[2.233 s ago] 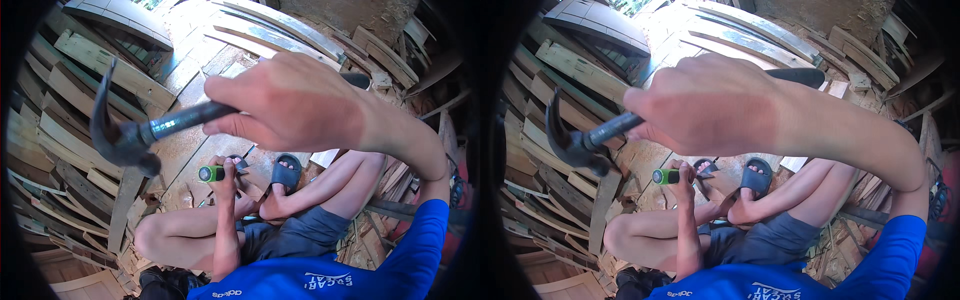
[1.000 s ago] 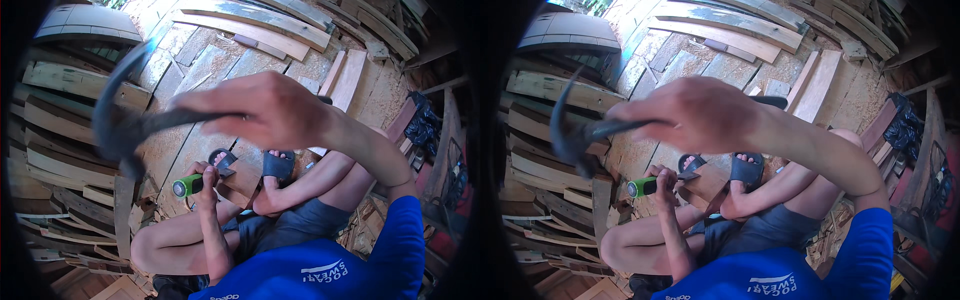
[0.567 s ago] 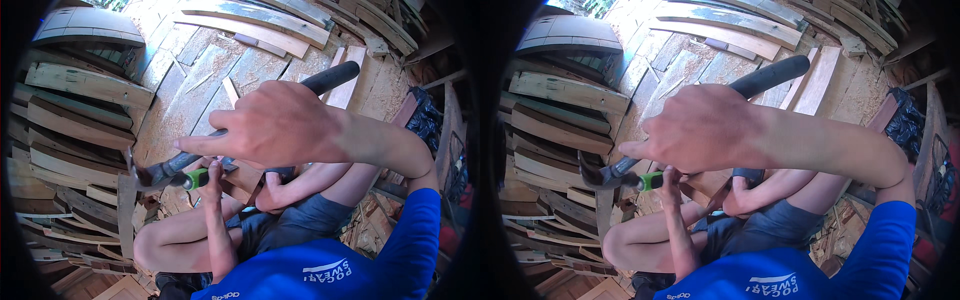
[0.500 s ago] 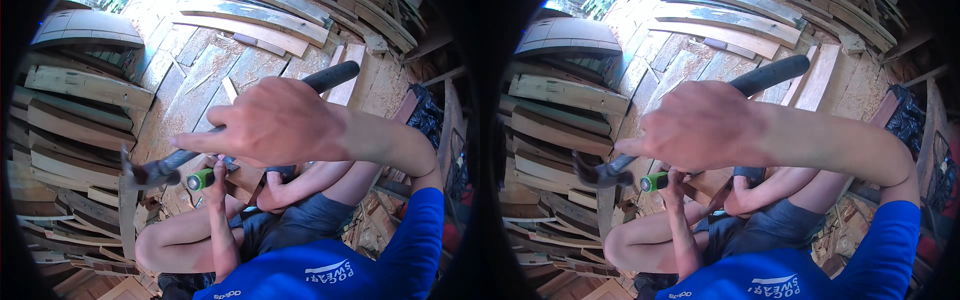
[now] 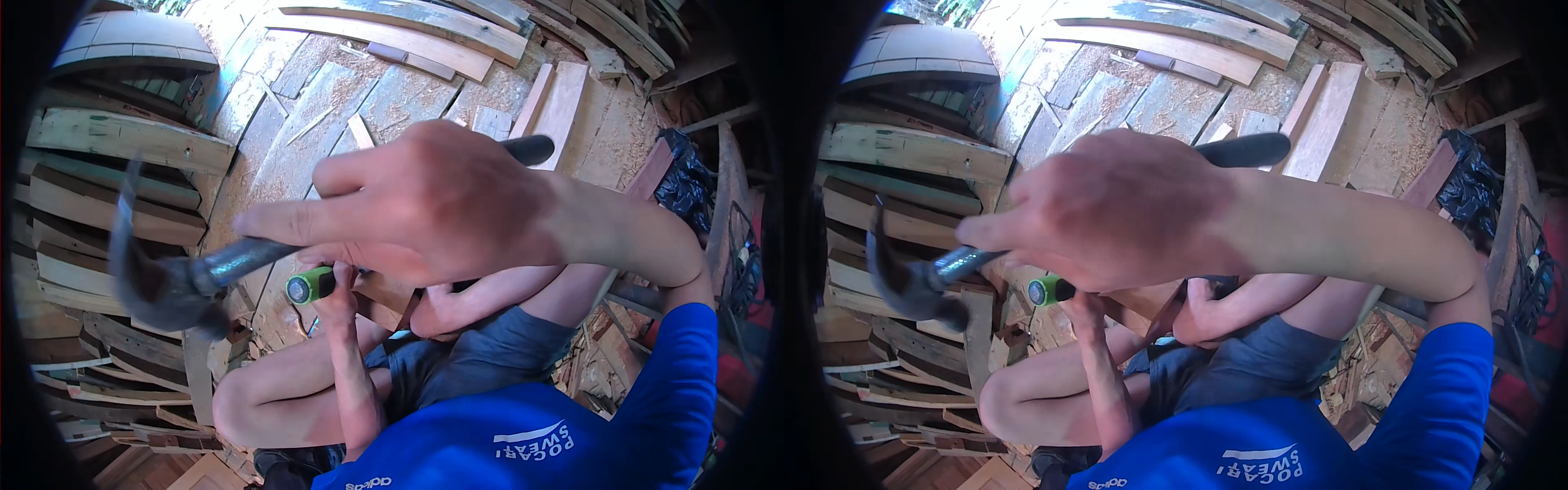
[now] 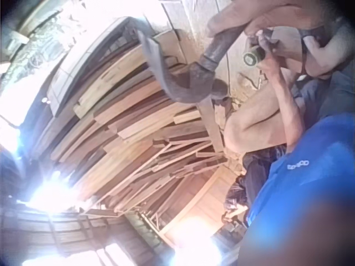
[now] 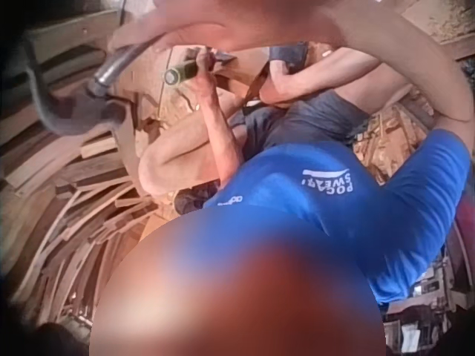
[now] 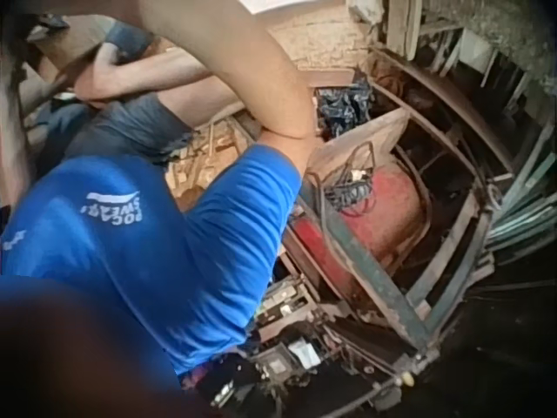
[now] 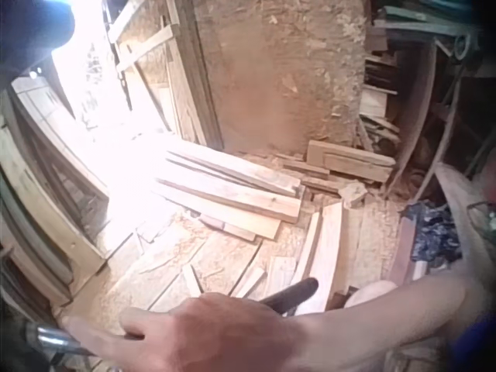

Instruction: Chisel a piece of wood using a hammer and a chisel.

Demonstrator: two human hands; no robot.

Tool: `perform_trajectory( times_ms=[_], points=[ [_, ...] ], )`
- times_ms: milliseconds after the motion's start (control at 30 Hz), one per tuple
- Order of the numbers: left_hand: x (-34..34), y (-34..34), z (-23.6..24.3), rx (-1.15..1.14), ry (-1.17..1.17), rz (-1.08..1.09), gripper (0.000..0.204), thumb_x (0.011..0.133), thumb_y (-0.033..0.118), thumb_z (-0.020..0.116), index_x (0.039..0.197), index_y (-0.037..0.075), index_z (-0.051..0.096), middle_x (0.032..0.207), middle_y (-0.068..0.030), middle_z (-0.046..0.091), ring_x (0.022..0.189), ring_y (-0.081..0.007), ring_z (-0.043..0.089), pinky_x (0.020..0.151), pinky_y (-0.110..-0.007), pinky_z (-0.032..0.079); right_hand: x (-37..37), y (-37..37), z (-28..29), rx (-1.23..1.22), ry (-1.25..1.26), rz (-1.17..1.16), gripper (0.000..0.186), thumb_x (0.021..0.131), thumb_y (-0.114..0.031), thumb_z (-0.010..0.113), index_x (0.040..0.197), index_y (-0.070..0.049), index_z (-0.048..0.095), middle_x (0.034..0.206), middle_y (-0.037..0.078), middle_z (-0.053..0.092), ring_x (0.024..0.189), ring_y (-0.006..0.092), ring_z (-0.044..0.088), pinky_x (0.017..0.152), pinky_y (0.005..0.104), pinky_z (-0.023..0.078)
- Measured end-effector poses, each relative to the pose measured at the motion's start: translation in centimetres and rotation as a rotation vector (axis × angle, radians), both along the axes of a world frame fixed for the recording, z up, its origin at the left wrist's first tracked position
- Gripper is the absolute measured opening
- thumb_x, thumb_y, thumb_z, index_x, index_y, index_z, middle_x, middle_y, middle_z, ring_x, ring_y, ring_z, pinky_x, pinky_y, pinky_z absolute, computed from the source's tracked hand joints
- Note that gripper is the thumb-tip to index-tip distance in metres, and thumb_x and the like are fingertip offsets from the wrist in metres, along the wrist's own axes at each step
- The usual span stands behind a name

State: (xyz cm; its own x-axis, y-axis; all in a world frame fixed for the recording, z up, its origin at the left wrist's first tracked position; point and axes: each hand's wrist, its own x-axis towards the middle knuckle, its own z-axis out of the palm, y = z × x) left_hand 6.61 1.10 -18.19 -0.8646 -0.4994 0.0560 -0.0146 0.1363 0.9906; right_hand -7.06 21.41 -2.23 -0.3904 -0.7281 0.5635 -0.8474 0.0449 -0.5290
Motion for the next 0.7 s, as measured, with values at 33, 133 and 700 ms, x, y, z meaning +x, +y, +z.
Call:
perform_trajectory(
  times_ms=[33,133,700],
  points=[
    [-0.1,-0.1,0.2,-0.05,0.03,0.04,0.006,0.091,0.005,0.062,0.089,0.0,0.06,0.076,-0.0034,0.058,0.064,-0.009,0.051,0.059,-0.024,0.043,0.0,0.0,0.1,0.046,0.019,0.007,0.039,0.088,-0.028,0.064,0.126,-0.022,0.062,0.073,0.008,0.06,0.062,0.0272,0.068,0.047,0.0417,0.052],
    [-0.1,0.4,1.2,0.164,-0.074,-0.027,0.011,0.09,0.005,0.062,0.083,0.001,0.056,0.073,-0.0031,0.056,0.063,-0.0101,0.052,0.057,-0.025,0.043,-0.2,0.6,0.6,0.31,0.14,-0.001,0.033,0.091,-0.029,0.06,0.123,-0.019,0.063,0.069,0.008,0.058,0.055,0.0269,0.066,0.045,0.0412,0.052],
    [0.3,-0.1,0.3,0.116,-0.021,-0.075,0.01,0.089,0.008,0.063,0.088,0.002,0.056,0.077,-0.0042,0.059,0.064,-0.0092,0.052,0.058,-0.023,0.042,0.2,0.8,0.9,0.161,0.047,0.015,0.033,0.087,-0.022,0.065,0.119,-0.018,0.063,0.079,0.009,0.06,0.067,0.0281,0.07,0.055,0.042,0.056]
  ],
)
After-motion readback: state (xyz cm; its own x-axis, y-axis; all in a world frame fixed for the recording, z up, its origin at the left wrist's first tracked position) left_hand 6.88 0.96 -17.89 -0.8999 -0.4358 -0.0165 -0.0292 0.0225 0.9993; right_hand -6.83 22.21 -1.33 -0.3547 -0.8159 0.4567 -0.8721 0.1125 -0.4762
